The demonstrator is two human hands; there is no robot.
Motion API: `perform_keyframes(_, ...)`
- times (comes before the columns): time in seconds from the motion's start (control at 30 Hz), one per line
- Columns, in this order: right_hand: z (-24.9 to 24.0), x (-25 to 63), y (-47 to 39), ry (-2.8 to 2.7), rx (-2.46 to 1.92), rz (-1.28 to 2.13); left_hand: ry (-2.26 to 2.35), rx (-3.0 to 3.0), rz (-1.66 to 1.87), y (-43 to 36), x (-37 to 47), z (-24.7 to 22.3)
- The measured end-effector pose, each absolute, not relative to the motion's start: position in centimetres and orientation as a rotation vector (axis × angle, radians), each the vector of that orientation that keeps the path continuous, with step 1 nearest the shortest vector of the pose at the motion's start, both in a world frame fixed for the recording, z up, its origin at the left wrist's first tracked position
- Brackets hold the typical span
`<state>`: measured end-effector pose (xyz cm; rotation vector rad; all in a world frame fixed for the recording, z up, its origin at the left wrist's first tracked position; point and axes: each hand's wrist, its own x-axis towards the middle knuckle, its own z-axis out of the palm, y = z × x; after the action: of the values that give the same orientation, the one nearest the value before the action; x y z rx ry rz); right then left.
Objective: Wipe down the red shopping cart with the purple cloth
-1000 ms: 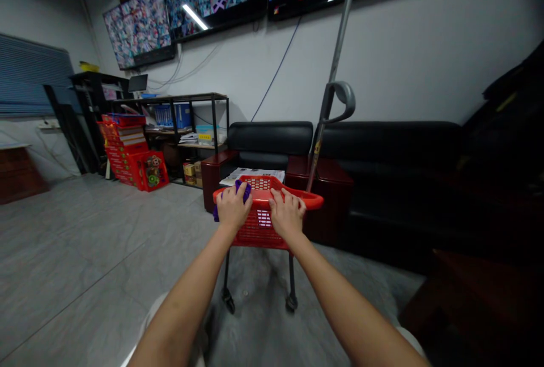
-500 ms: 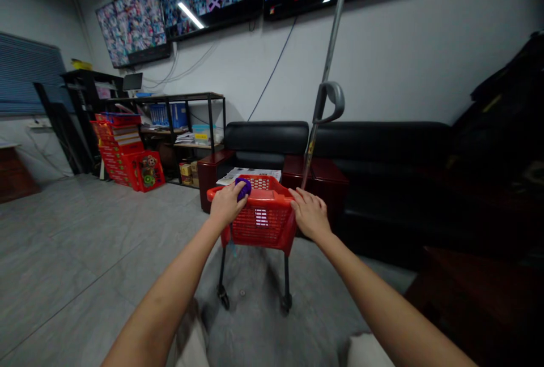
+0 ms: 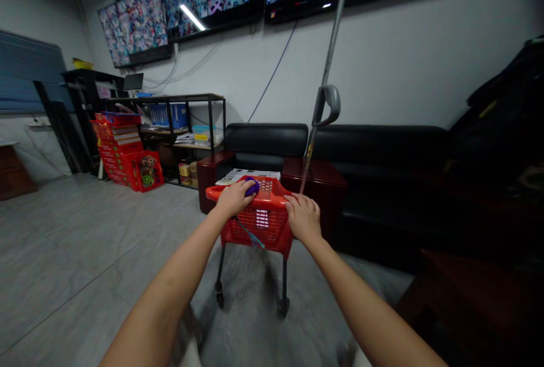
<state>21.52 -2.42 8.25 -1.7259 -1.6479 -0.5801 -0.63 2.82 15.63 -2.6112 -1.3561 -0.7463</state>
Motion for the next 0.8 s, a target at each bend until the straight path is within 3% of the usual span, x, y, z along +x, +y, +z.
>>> perform_keyframes(0.13,8.1,20.8,-2.3,-1.615,-1.720,-0.573,-1.460,-2.514,-0.764,2.9,-1.5,15.4)
perform_keyframes(0.43,8.2,20.1,-2.8,-1.592,-1.733,-0.641,-1.205,-2.610,-0.665,2.3,4.0,15.8)
perform_keyframes(0.8,8.3,19.5,-3.3,-1.567,-1.744,-0.652,-1.521,-2.527,-0.726,3.9,-0.5,16.0)
